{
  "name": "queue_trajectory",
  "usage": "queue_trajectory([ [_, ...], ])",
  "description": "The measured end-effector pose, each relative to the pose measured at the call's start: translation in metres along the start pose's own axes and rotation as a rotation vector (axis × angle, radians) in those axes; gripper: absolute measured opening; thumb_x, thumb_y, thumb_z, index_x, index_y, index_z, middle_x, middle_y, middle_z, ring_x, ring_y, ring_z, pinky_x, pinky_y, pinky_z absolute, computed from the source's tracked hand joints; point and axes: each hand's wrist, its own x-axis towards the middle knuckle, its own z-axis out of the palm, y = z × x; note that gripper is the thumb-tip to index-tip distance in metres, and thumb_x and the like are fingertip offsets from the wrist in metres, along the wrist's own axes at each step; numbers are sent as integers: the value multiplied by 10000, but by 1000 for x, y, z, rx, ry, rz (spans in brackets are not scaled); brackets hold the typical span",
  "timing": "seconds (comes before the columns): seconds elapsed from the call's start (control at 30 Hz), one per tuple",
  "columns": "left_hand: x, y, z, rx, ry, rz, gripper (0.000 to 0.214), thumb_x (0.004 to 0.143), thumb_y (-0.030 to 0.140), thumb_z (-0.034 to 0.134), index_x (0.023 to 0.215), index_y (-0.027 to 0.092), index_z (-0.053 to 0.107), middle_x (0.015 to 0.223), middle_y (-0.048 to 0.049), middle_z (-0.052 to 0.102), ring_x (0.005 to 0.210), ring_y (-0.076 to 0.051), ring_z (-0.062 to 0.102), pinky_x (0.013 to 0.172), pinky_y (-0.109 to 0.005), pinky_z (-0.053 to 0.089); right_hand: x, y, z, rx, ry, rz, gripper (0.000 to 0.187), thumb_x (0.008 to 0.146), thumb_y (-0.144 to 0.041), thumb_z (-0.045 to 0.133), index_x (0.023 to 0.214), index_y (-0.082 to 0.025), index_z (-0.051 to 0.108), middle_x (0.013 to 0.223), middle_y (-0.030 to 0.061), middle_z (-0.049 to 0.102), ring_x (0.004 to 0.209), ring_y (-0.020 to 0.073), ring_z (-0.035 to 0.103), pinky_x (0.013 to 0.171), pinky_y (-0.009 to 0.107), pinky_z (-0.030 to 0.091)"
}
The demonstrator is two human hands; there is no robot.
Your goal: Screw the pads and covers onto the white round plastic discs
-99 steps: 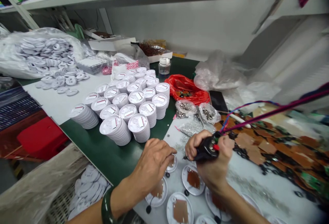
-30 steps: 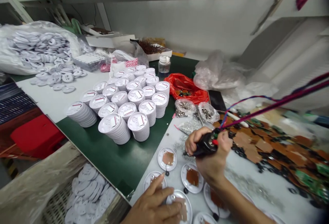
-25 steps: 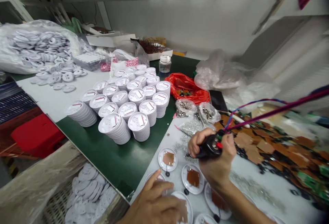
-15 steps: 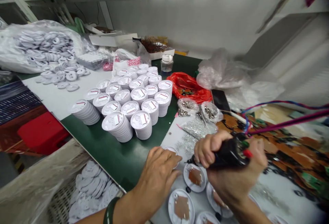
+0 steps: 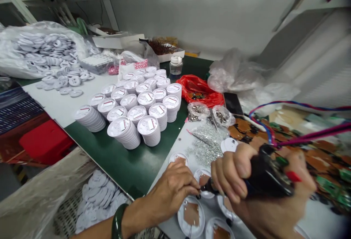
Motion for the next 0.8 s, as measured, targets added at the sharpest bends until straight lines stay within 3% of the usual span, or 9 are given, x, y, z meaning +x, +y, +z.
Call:
queue_trajectory([
  [0.1,-9,8,-2,73,-50,3,190,1040,127,512,1036,202,687,978,-9,725,946,-157,650,981,-313,431,-8,-3,-4,-40,-44,68,601,883,-733,449,631,-224,646,436,-10,475,356,142,438,395,294,397],
  [0.2,-25,10,-4,255,-99,99,284,1044,118,435,1197,223,649,1025,-17,727,992,-171,648,1101,-368,372,-22,3,-14,-126,-104,164,574,854,-758,478,665,-248,659,455,9,499,372,171,448,402,342,430],
  [0.37,-54,-1,10,509,-7,346,195,1077,242,491,1023,234,679,1081,66,766,1180,-147,619,1286,-384,64,-50,25,-32,-167,-107,272,635,825,-840,429,707,-265,670,477,41,516,382,210,465,329,357,397],
  [0.47,-62,-6,18,565,36,392,270,1091,235,465,951,240,697,1064,92,775,1221,-134,609,1293,-408,67,-57,35,-36,-165,-97,285,675,793,-885,418,703,-262,663,482,42,510,358,199,442,295,344,366],
  [0.6,-61,-9,21,581,20,386,186,1059,239,546,972,253,709,1054,93,779,1233,-122,617,1292,-421,99,-59,40,-37,-163,-90,278,655,805,-867,406,695,-271,654,478,31,495,349,181,401,296,323,333],
  [0.8,-55,-3,13,598,-12,417,254,1081,241,501,935,253,709,1069,114,781,1243,-112,614,1294,-407,6,-65,44,-26,-200,-108,249,638,797,-849,486,684,-245,657,468,12,502,421,170,444,400,309,402],
])
